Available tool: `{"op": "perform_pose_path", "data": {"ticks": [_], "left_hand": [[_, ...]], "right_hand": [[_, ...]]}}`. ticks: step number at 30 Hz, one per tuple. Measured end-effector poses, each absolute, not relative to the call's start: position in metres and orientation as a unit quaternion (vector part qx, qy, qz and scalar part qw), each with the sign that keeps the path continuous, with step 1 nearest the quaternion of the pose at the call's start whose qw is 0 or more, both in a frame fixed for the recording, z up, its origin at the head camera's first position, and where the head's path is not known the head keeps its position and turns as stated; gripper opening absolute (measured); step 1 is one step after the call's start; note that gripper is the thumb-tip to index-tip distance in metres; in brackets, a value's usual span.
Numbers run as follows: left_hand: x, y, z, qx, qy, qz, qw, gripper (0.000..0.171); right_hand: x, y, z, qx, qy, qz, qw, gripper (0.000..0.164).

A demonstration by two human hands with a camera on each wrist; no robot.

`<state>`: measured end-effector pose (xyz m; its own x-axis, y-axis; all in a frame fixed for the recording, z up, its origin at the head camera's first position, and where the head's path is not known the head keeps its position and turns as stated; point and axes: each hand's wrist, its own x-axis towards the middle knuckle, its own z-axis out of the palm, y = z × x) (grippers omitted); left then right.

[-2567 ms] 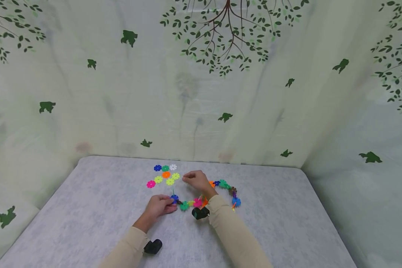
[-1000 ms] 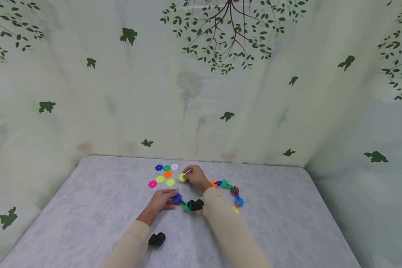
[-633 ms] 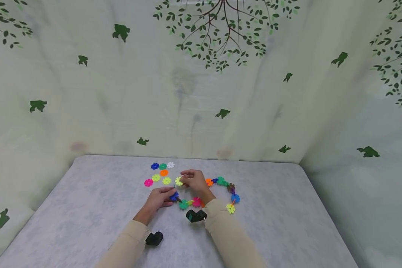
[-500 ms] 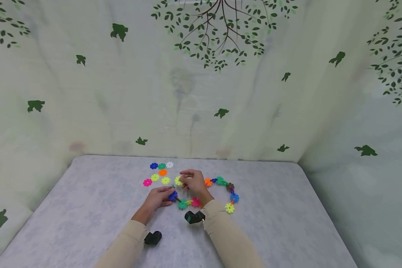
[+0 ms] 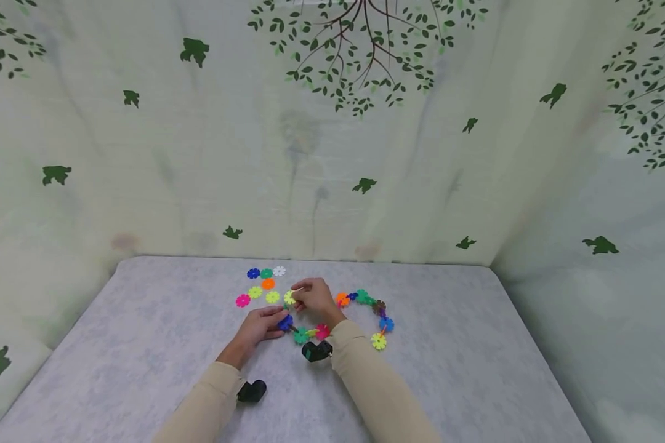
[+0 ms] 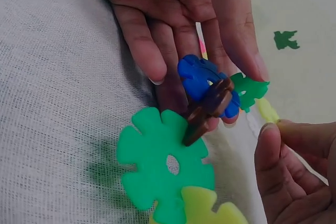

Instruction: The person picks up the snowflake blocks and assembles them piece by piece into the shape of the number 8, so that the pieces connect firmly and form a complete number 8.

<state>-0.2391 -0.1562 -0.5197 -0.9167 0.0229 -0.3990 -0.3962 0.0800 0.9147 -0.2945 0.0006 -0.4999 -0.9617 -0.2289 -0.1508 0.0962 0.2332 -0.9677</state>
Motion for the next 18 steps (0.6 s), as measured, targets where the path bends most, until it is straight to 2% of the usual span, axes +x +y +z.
{"op": "perform_pose_path", "data": {"ticks": [7,18], "left_hand": [[-0.2381,-0.1542,-0.5223,-0.116,0.727,0.658,0.159,0.049],[-0.2405,-0.1485,-0.5272,-0.106,0.760,0.633,0.101,0.034]], "right_hand": [[-0.2951,-0.0007,-0.5057,-0.072,0.783,-0.596,0.160,0.016],[-0.2925,-0.0051,-0.5043,-0.063,0.758,-0.630,0.154,0.015]]}}
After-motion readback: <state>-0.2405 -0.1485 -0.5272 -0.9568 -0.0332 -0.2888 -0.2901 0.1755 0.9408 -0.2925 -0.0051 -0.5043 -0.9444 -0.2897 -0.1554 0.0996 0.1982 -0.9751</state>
